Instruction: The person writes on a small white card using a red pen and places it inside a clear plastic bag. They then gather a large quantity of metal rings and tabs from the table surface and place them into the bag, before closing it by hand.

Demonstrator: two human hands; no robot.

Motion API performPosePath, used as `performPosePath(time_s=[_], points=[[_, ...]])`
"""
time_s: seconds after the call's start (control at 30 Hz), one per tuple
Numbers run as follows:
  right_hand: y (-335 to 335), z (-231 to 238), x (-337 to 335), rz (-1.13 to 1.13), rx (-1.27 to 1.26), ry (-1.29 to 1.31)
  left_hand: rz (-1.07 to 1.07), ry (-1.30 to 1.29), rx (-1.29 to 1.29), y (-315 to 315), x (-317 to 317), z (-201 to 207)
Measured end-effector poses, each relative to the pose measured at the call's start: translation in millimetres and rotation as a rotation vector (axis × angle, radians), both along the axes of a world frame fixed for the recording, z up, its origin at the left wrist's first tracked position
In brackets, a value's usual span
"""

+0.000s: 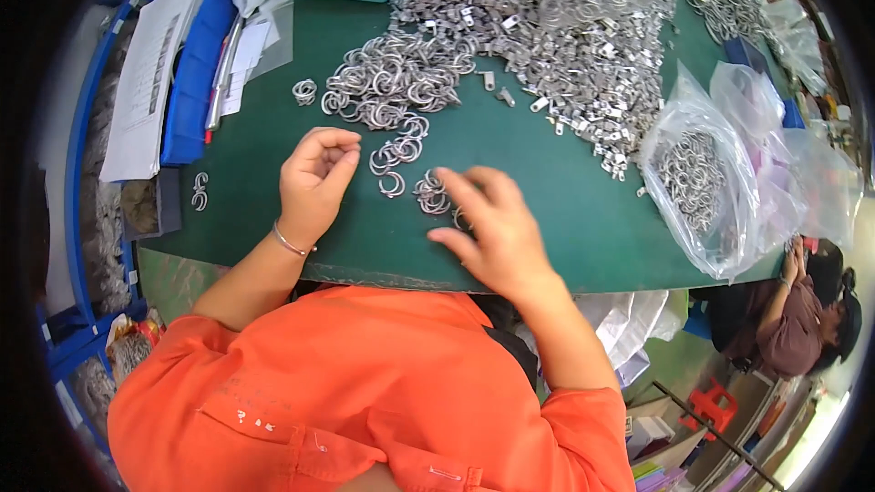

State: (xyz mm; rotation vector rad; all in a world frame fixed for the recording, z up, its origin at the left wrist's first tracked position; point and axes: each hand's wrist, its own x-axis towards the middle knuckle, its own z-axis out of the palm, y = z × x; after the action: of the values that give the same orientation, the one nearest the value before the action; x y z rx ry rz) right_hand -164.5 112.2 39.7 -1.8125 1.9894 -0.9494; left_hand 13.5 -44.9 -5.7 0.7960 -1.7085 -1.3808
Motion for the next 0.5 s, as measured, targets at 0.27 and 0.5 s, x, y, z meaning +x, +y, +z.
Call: performPosePath(time_s=[0.27,0.5], points=[[-3,-22,-14,-0.215,0.078,-0.475,-0.035,-0.042,0.035,-1,8,4],[20,-18,-57,-0.484,0.195,-0.57,-0.063,-0.029,0.068,-3,9,6]])
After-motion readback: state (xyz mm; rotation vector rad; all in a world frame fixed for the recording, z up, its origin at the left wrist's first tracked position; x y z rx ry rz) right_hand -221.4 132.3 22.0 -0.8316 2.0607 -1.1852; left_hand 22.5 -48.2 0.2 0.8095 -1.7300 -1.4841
